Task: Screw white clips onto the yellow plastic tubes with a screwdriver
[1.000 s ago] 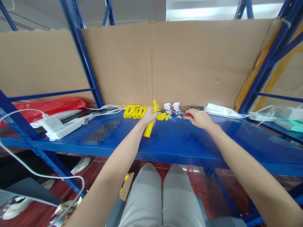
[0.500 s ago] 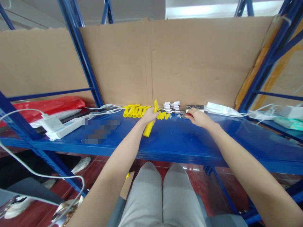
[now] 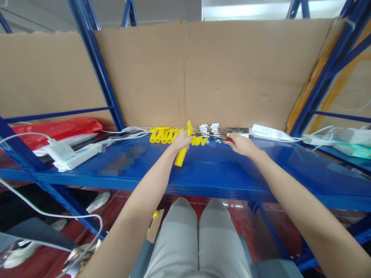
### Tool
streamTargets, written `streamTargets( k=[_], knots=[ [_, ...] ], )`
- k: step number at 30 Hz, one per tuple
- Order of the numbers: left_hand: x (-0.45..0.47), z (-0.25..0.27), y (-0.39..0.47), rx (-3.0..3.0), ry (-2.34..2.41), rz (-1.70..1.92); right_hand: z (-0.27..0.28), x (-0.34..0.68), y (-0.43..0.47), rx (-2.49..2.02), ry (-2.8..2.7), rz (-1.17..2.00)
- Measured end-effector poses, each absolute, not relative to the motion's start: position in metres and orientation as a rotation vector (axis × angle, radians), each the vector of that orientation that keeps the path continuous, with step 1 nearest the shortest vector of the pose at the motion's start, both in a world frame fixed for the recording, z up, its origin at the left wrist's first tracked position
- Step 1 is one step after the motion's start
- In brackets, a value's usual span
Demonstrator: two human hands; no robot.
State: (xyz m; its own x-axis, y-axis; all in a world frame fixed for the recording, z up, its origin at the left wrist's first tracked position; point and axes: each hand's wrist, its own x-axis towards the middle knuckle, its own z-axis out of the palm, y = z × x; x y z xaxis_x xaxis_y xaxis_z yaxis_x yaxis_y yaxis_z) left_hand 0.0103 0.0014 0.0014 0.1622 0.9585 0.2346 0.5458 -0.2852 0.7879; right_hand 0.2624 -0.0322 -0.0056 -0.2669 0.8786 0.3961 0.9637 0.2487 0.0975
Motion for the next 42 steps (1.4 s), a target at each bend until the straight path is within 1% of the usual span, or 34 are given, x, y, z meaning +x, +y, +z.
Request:
streamTargets(
  k=[3,7,11,16,21,28,35,39,42],
  knots=[
    [0.01,0.0,0.003,1.909,1.416,1.013,-0.004,0.261,-0.035,-1.762,-2.226,-0.499],
    [0.009,-0.001,0.005,1.91,1.415,1.031,-0.004,0.255,-0.038,-1.849,-2.19,-0.441],
    [0.009,0.0,0.005,1.897,1.416,1.041,-0.006,0.256,-0.033,-1.786,-2.241,-0.413],
    [0.011,0.001,0.002,1.907,1.397,1.014,-0.007,0.263,-0.03,-1.731,-2.224,-0.474],
    [0.011,0.0,0.004,1.915,1.42,0.989,-0.009,0.261,-0.029,-1.802,-2.191,-0.405],
    [0.01,-0.001,0.004,1.927,1.453,0.953,-0.011,0.261,-0.024,-1.677,-2.297,-0.395],
    [0.012,0.001,0.0,1.913,1.454,0.95,-0.007,0.26,-0.033,-1.825,-2.173,-0.389],
    [0.011,0.0,0.002,1.906,1.469,0.954,-0.008,0.256,-0.031,-1.802,-2.244,-0.3],
    [0.009,-0.001,0.004,1.913,1.459,0.945,-0.008,0.256,-0.03,-1.765,-2.274,-0.344]
  ],
)
